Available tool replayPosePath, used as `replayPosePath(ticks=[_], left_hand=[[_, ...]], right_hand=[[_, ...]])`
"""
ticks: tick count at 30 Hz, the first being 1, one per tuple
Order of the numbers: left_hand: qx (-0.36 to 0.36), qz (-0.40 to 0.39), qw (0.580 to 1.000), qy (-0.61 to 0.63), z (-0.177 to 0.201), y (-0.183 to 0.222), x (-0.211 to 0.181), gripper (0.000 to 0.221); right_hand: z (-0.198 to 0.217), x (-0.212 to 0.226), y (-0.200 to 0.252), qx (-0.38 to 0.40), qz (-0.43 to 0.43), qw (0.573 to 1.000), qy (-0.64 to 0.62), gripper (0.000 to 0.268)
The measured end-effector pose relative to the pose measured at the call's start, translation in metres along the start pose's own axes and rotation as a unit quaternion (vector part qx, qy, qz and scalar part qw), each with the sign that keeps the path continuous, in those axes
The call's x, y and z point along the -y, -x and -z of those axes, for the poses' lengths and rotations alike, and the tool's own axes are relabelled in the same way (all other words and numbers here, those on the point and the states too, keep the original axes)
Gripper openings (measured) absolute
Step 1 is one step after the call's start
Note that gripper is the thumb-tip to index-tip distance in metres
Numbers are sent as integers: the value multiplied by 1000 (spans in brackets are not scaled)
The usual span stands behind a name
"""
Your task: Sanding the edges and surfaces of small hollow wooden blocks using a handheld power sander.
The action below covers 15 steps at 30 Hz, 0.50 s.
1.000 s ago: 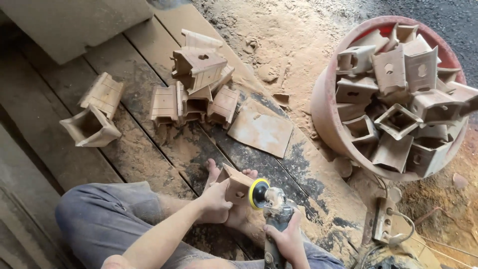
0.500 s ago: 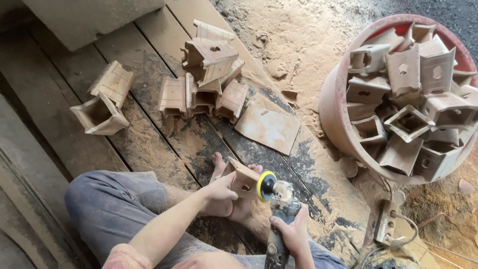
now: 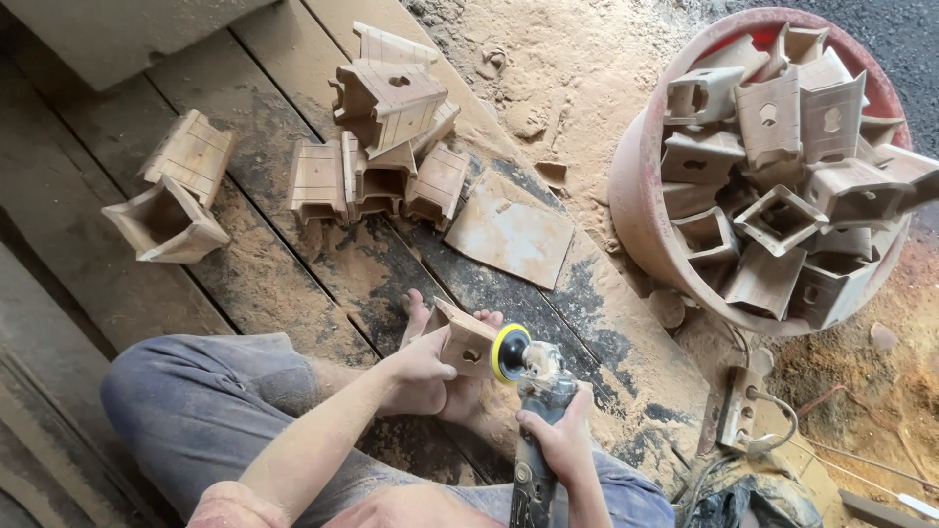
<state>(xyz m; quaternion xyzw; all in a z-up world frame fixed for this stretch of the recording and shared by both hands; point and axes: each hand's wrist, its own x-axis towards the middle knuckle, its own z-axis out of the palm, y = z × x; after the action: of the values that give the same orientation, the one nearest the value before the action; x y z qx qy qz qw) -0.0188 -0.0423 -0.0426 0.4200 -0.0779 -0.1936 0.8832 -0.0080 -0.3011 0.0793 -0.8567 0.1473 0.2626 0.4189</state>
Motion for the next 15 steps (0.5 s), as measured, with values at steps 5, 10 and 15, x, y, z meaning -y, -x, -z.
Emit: replayPosePath(ticks=[5, 10, 15], left_hand=[[49, -74, 995, 36, 7, -7, 16, 106], [-194, -133, 912, 335, -17, -19, 84, 107], [-234, -425, 793, 367, -45, -38, 82, 130]], right_hand=[[-8, 3, -7, 21, 15, 997, 72, 90], [-15, 20, -2, 33, 28, 996, 73, 90], [-9, 26, 6, 29, -1, 998, 61, 87]])
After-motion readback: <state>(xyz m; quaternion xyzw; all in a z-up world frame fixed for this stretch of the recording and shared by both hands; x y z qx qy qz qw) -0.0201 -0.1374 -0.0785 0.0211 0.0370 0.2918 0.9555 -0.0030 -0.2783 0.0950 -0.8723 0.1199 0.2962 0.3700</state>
